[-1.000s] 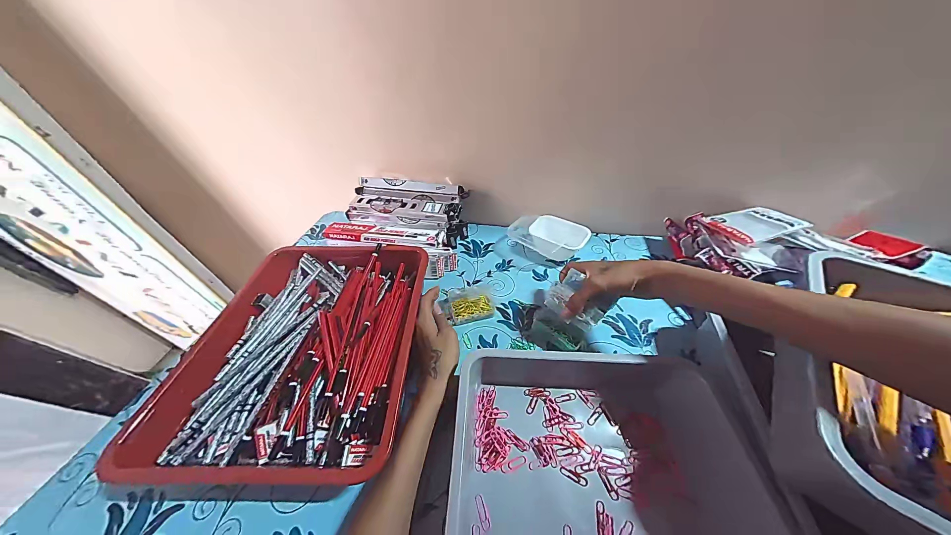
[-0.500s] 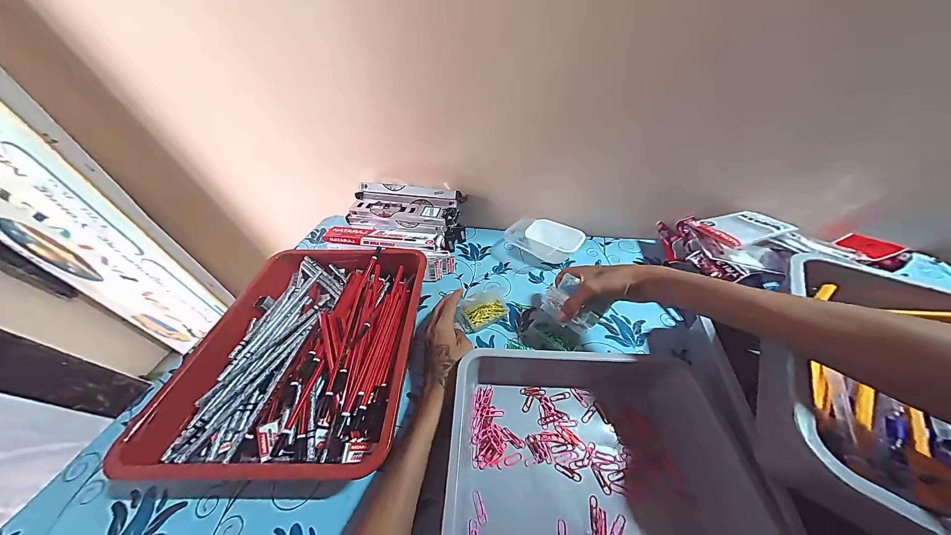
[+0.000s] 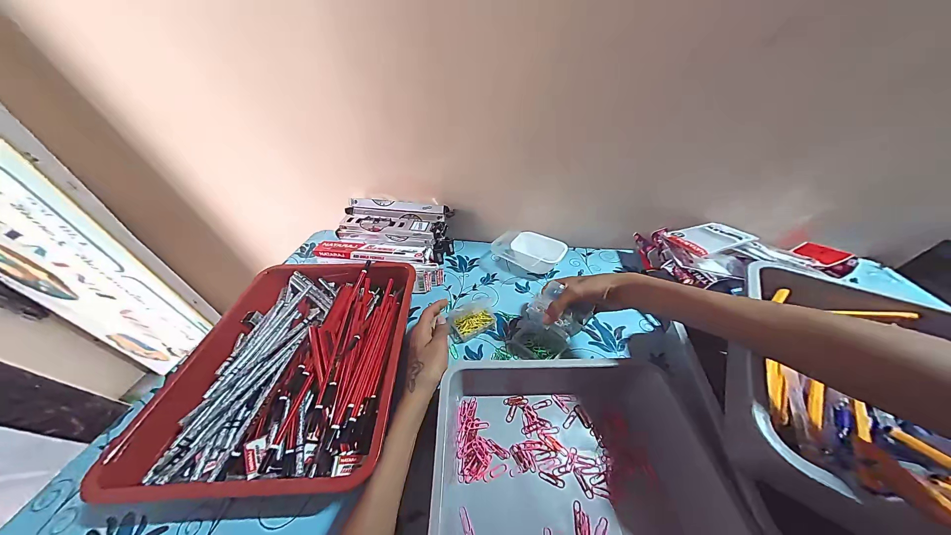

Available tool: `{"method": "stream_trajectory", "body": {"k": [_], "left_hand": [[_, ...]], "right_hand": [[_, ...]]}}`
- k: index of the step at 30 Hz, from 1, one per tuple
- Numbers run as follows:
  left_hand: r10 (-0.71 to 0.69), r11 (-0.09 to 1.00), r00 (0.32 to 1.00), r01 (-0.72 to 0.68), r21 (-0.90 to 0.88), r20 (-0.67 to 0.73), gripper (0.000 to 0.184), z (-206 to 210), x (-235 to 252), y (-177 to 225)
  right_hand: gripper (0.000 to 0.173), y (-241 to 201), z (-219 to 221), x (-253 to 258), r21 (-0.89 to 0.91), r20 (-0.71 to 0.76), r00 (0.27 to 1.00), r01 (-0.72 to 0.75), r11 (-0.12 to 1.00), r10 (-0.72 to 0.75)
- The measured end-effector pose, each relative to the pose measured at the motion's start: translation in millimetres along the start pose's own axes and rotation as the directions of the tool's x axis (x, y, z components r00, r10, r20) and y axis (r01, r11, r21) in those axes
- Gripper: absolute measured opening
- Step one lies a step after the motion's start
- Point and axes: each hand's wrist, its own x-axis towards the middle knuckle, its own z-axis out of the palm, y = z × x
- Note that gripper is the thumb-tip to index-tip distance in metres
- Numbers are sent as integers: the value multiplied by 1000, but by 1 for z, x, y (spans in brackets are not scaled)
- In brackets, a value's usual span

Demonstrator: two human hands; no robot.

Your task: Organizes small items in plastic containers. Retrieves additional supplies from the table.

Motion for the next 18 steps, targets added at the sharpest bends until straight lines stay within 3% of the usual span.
{"method": "stream_trajectory", "body": {"k": [4,9,10,12,14,16,18], "left_hand": [[94,995,996,-94,42,-2,37,-1,0,4],[207,963,978,-199,184,-28,27,3,-8,40],[184,953,982,-188,237,41,26,6,-10,53],[31,907,947,-161,389,321,34,11,-10,75],[-173,806,823,-197,558,542,55,26,-3,89],[-298,737,741,-222,638,602,67,40,5,98],[-339,692,724,-241,681,601,69,50,10,107]], "right_hand": [[16,15,-17,23,19,147,989,7,1000,-10],[20,-14,8,2,-169,72,997,-6,986,19],[27,-25,15,-5,-224,38,998,-37,974,47],[44,-42,29,-14,-303,-35,995,-100,948,94],[50,-45,34,-16,-326,-69,993,-118,938,100],[49,-43,34,-15,-331,-74,993,-110,937,90],[42,-35,28,-9,-338,-58,997,-69,939,52]]}}
